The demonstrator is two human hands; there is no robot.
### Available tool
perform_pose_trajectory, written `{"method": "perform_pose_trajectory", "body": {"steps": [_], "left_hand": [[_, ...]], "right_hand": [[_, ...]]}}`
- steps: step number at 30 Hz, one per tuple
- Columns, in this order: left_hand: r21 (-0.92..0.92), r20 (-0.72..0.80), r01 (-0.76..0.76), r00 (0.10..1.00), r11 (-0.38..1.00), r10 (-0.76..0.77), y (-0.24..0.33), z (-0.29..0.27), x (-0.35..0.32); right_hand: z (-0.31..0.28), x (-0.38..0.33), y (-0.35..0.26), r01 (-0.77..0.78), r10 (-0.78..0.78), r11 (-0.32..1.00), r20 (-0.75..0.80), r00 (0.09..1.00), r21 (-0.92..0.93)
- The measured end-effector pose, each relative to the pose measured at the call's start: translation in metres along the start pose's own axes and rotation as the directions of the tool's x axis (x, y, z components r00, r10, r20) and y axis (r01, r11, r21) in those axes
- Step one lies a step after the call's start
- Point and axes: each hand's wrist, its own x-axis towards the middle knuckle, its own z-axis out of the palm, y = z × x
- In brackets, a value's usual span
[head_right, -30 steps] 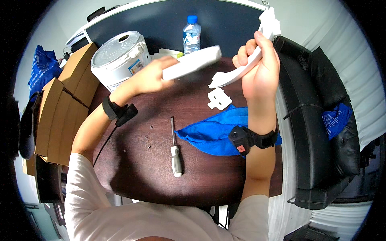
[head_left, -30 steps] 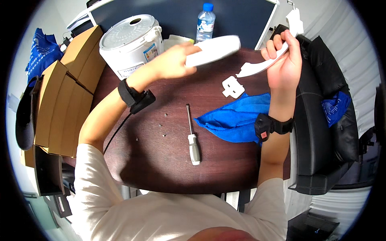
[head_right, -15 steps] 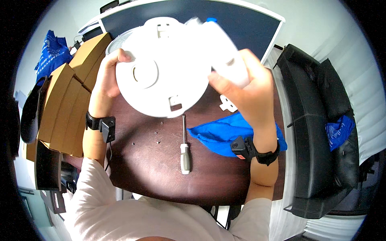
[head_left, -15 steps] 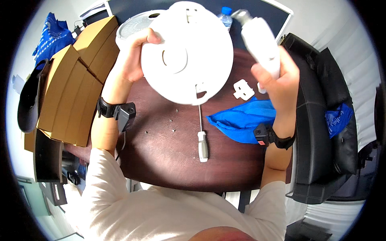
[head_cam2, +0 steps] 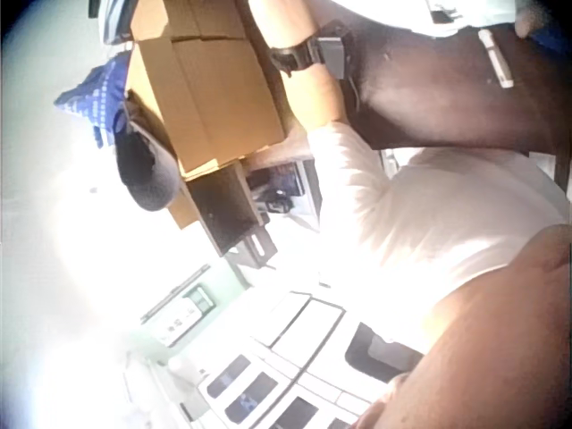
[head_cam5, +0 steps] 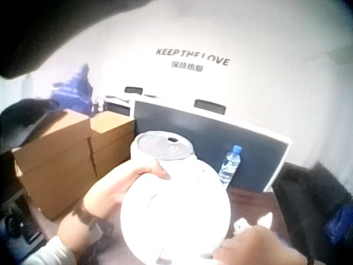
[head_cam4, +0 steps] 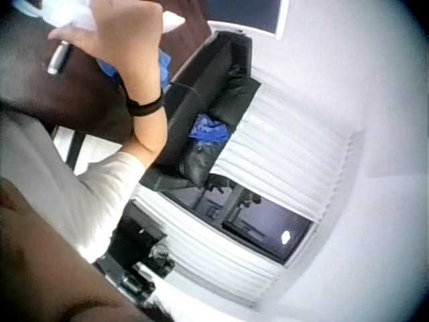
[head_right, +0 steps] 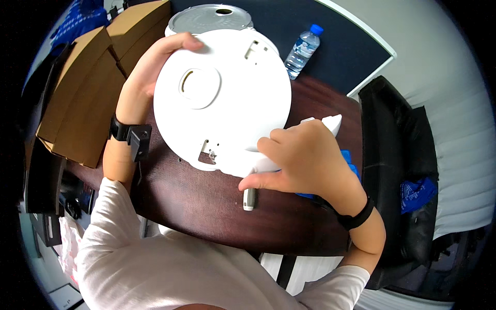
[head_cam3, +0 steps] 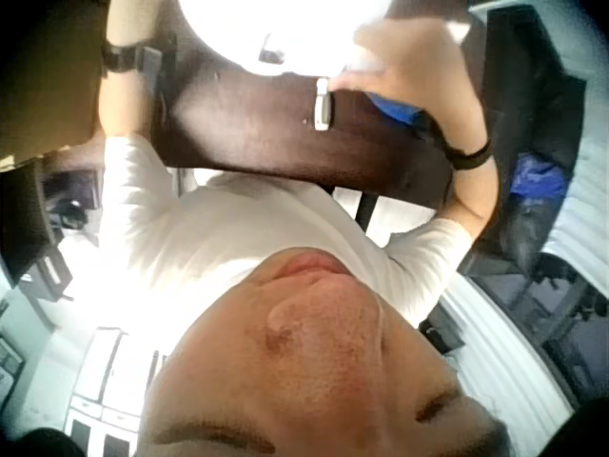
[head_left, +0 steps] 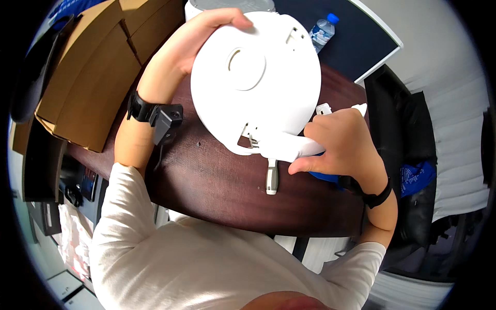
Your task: The person cleans a white plastic rice cooker lid and its handle using a blue cloth. They wipe the interior and exterior surfaces, then reattach the handle to the lid.
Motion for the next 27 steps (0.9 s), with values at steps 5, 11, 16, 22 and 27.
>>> {"method": "perform_pose_trajectory", "body": {"steps": [5, 11, 16, 22, 27], "left_hand": [[-0.038, -0.031, 0.034, 0.999, 0.999, -0.035, 0.0, 0.012, -0.003], [-0.055, 0.175, 0.052, 0.984, 0.997, -0.042, -0.002, 0.018, -0.005], [-0.039, 0.152, 0.061, 0.987, 0.997, -0.054, -0.007, 0.02, -0.004], [0.045, 0.123, 0.04, 0.991, 0.998, -0.045, -0.005, 0.02, -0.006], [0.045, 0.097, 0.084, 0.991, 0.995, -0.088, -0.001, 0.021, -0.011]], "right_hand": [[0.002, 0.024, -0.009, 0.109, -0.102, 0.979, 0.05, 0.994, -0.172], [0.007, 0.051, -0.013, 0.205, -0.198, 0.963, 0.056, 0.979, -0.177], [0.012, 0.066, -0.014, 0.271, -0.267, 0.945, 0.046, 0.963, -0.182], [0.022, 0.077, -0.01, 0.308, -0.31, 0.945, 0.002, 0.951, -0.113], [0.017, 0.077, -0.01, 0.286, -0.271, 0.948, 0.112, 0.956, -0.143]]}}
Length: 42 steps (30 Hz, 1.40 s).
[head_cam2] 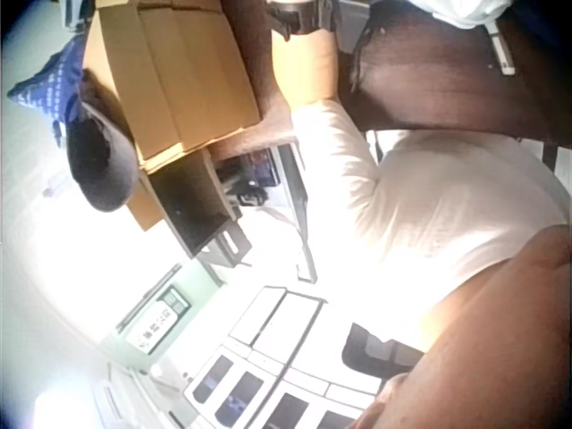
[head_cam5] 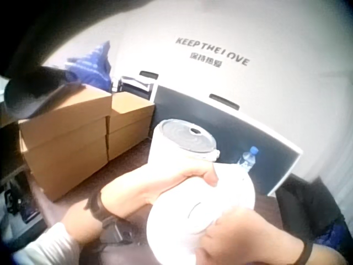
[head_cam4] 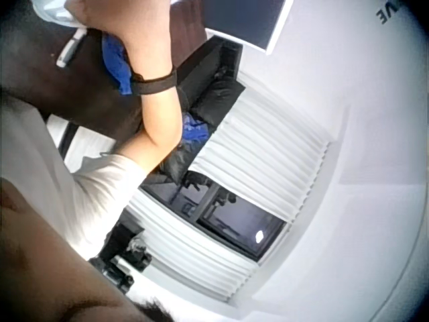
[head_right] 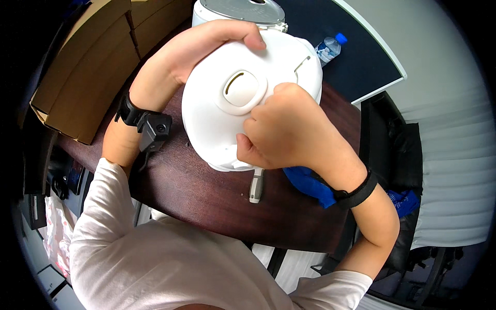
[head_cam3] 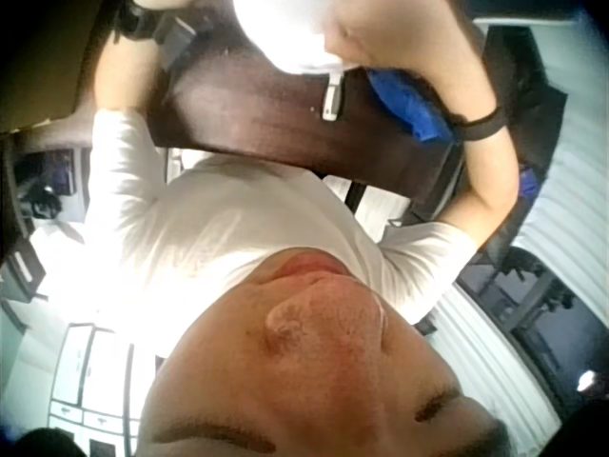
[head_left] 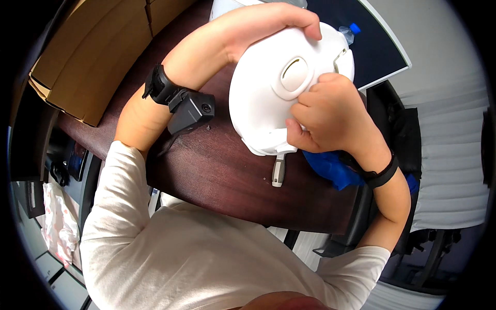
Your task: The person cleans a white plastic rice cooker lid and its handle using a blue cloth. They wipe the interior and exterior surfaces, then reattach the handle to the lid.
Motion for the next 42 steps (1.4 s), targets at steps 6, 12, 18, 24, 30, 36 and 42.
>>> {"method": "perform_pose_trajectory", "body": {"steps": [6, 12, 18, 24, 30, 36, 42], "left_hand": [[-0.072, -0.115, -0.103, 0.989, 0.992, 0.095, 0.002, 0.001, -0.005], [0.014, -0.062, -0.405, 0.912, 0.914, 0.405, 0.006, 0.001, -0.006], [0.112, -0.061, -0.53, 0.841, 0.841, 0.538, 0.008, 0.025, -0.02], [0.379, 0.056, -0.681, 0.692, 0.626, 0.719, -0.004, 0.037, -0.036], [0.351, 0.195, -0.81, 0.554, 0.47, 0.81, -0.01, 0.042, -0.042], [0.449, 0.39, -0.834, 0.506, 0.321, 0.77, -0.01, 0.042, -0.052], [0.476, 0.395, -0.869, 0.351, 0.138, 0.849, -0.012, 0.045, -0.05]], "right_hand": [[0.002, 0.002, -0.004, -0.095, 0.073, 0.993, -0.271, 0.96, -0.069], [0.018, -0.005, 0.004, -0.377, 0.295, 0.925, -0.71, 0.639, 0.045], [0.008, 0.001, -0.007, -0.341, 0.817, 0.559, -0.433, 0.38, 0.756], [-0.003, -0.012, -0.001, -0.091, 0.853, 0.254, -0.178, 0.491, 0.963], [-0.014, -0.013, -0.008, 0.031, 0.836, 0.248, -0.23, 0.498, 0.968], [-0.016, -0.02, -0.014, 0.08, 0.81, 0.3, -0.298, 0.506, 0.951], [-0.025, -0.028, -0.023, 0.09, 0.805, 0.21, -0.225, 0.55, 0.973]]}}
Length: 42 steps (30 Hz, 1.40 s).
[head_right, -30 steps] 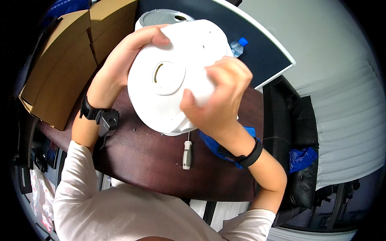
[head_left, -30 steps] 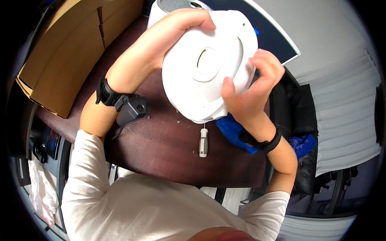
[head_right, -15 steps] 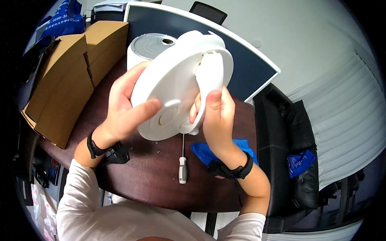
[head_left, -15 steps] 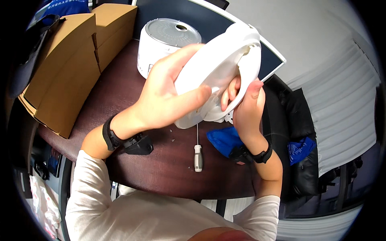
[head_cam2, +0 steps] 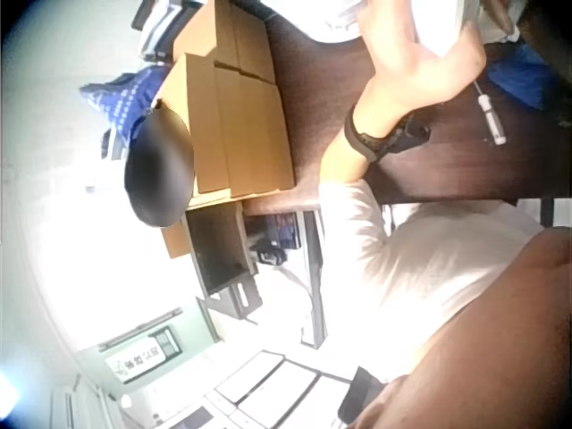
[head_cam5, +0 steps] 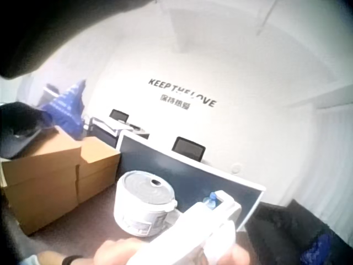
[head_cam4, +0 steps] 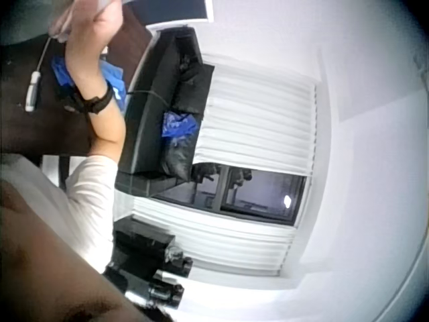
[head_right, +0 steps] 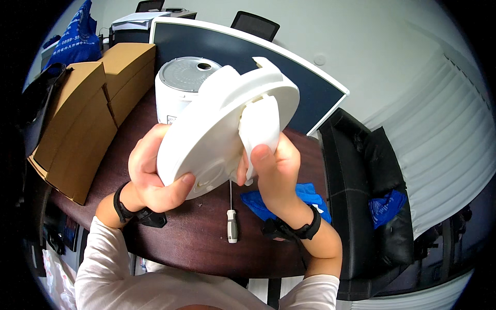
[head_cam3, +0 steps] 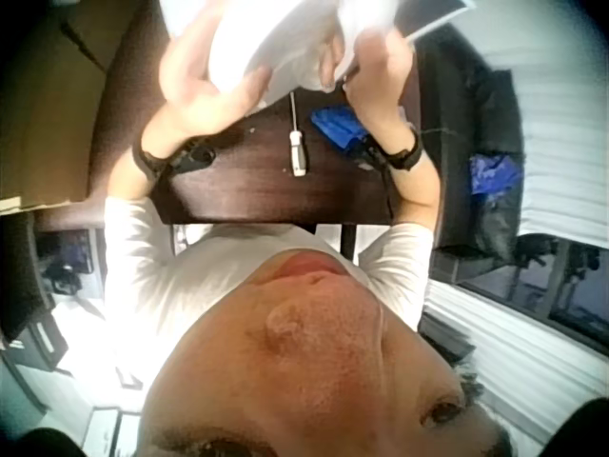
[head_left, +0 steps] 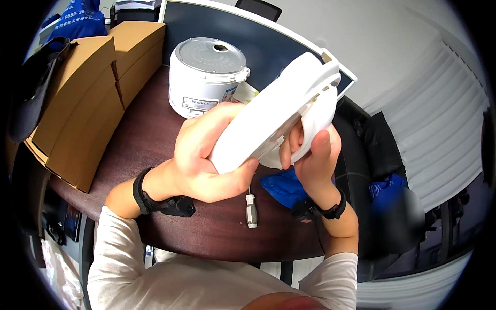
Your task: The person cleans a white plastic rice cooker lid and its handle using a blue cloth. They wipe the interior and exterior surfaces, then reattach the handle to the lid.
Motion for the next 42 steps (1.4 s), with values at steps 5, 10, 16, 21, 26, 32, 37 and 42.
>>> {"method": "perform_pose_trajectory", "body": {"steps": [5, 10, 16, 21, 26, 32, 37, 42], "left_hand": [[0.132, 0.117, -0.032, 0.993, 0.991, 0.017, 0.009, -0.006, 0.002], [0.209, 0.178, -0.057, 0.984, 0.976, 0.02, 0.024, -0.009, 0.008], [0.094, 0.186, -0.081, 0.981, 0.992, 0.062, 0.024, -0.01, 0.013], [0.049, 0.319, 0.168, 0.931, 0.985, -0.175, 0.026, -0.017, 0.019], [-0.119, 0.133, 0.373, 0.925, 0.92, -0.357, 0.019, -0.007, 0.017], [0.208, -0.059, 0.209, 0.978, 0.955, -0.201, 0.017, -0.004, 0.018], [0.328, -0.032, 0.155, 0.988, 0.932, -0.153, 0.011, -0.008, 0.014], [0.36, -0.019, 0.117, 0.993, 0.926, -0.119, 0.006, -0.007, 0.014]], "right_hand": [[0.0, -0.004, -0.005, 0.003, -0.002, 1.0, 0.035, 0.999, -0.014], [-0.001, -0.004, -0.008, 0.012, -0.007, 0.999, 0.099, 0.995, -0.047], [0.003, -0.005, -0.007, 0.04, -0.038, 0.999, 0.055, 0.998, -0.028], [-0.012, -0.008, 0.005, 0.086, -0.086, 0.996, 0.045, 0.995, -0.007], [-0.008, -0.008, 0.016, 0.268, -0.266, 0.84, 0.074, 0.961, -0.472], [0.009, 0.0, 0.013, 0.409, -0.372, 0.535, 0.229, 0.9, -0.739], [0.0, 0.0, 0.011, 0.472, -0.406, 0.349, 0.323, 0.855, -0.809], [-0.007, 0.008, -0.029, 0.52, -0.756, -0.014, 0.35, 0.554, -0.854]]}}
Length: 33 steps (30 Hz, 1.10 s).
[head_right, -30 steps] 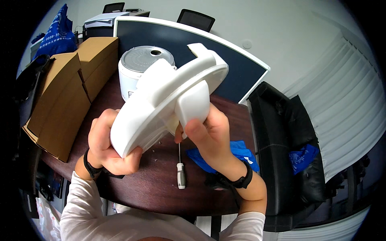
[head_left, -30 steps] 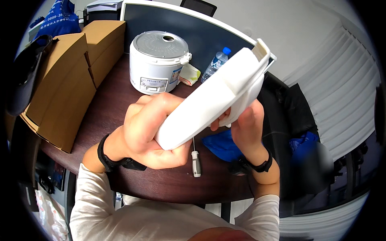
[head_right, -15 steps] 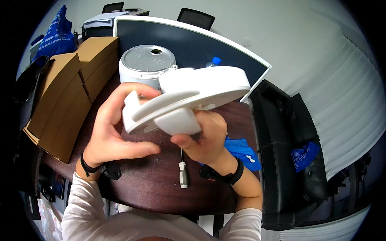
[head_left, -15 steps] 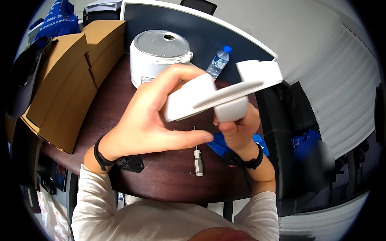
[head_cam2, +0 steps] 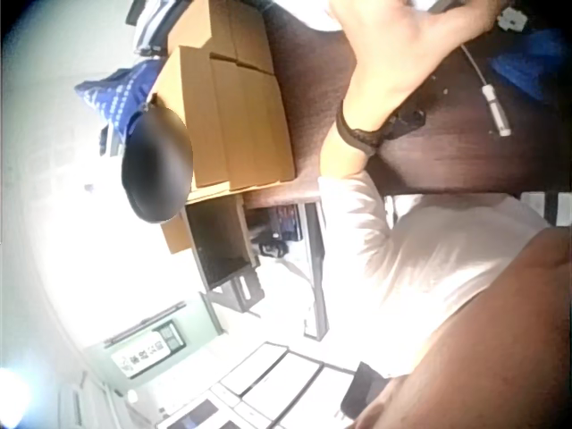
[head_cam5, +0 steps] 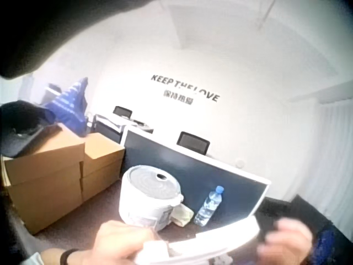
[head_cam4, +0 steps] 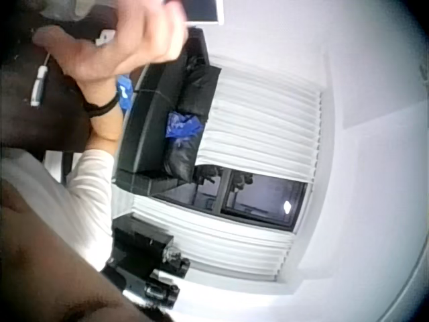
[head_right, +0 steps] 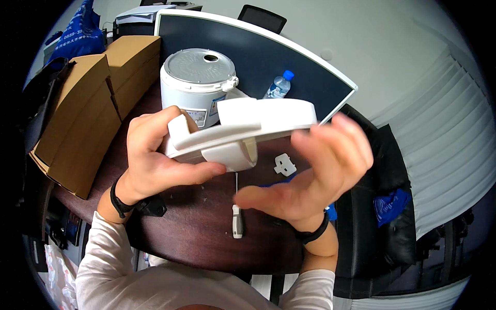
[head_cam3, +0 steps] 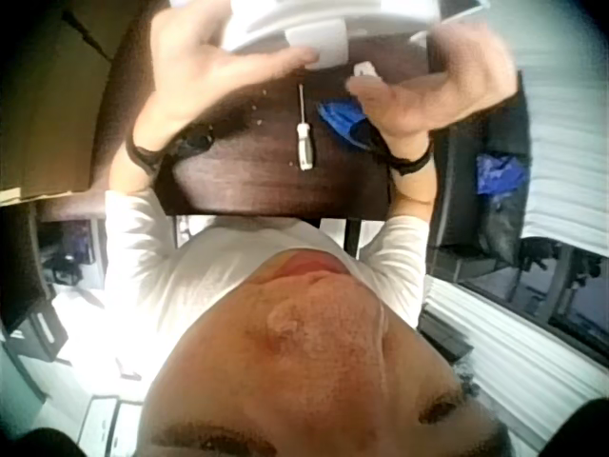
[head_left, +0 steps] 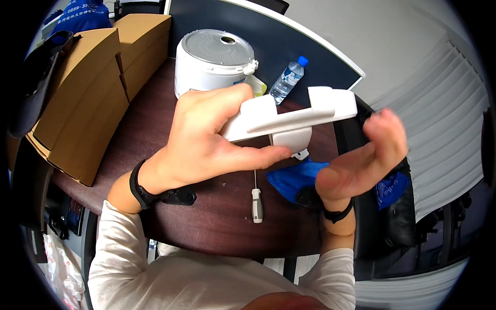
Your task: The person cleans a white plastic rice cooker lid and its handle using a blue cloth. They wipe the interior and exterior surfaces, then reattach the handle to the lid.
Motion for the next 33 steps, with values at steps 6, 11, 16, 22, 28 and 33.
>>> {"method": "perform_pose_trajectory", "body": {"steps": [6, 11, 16, 22, 28, 33], "left_hand": [[0.091, 0.041, -0.03, 0.999, 0.995, 0.026, 0.008, 0.01, -0.007], [0.156, -0.029, -0.067, 0.997, 0.985, 0.072, 0.0, 0.02, -0.007], [0.159, -0.017, -0.007, 1.0, 0.987, 0.01, 0.0, 0.022, -0.008], [-0.085, 0.009, 0.28, 0.96, 0.956, -0.28, -0.019, 0.025, -0.004], [-0.276, 0.046, 0.519, 0.847, 0.809, -0.529, -0.035, 0.014, 0.006], [-0.507, 0.016, 0.537, 0.788, 0.674, -0.616, -0.05, 0.015, 0.003]], "right_hand": [[0.028, 0.006, -0.006, -0.225, 0.213, 0.959, 0.082, 0.973, 0.171], [0.044, 0.0, -0.004, -0.256, 0.26, 0.955, -0.007, 0.966, 0.15], [0.048, -0.006, 0.002, -0.29, 0.289, 0.936, 0.036, 0.957, 0.2], [0.057, -0.034, 0.022, -0.274, 0.285, 0.955, -0.095, 0.954, 0.115], [0.03, -0.101, 0.005, -0.637, 0.556, 0.749, 0.35, 0.754, 0.183], [0.035, -0.132, 0.01, -0.795, 0.783, 0.563, 0.161, 0.601, 0.226]]}}
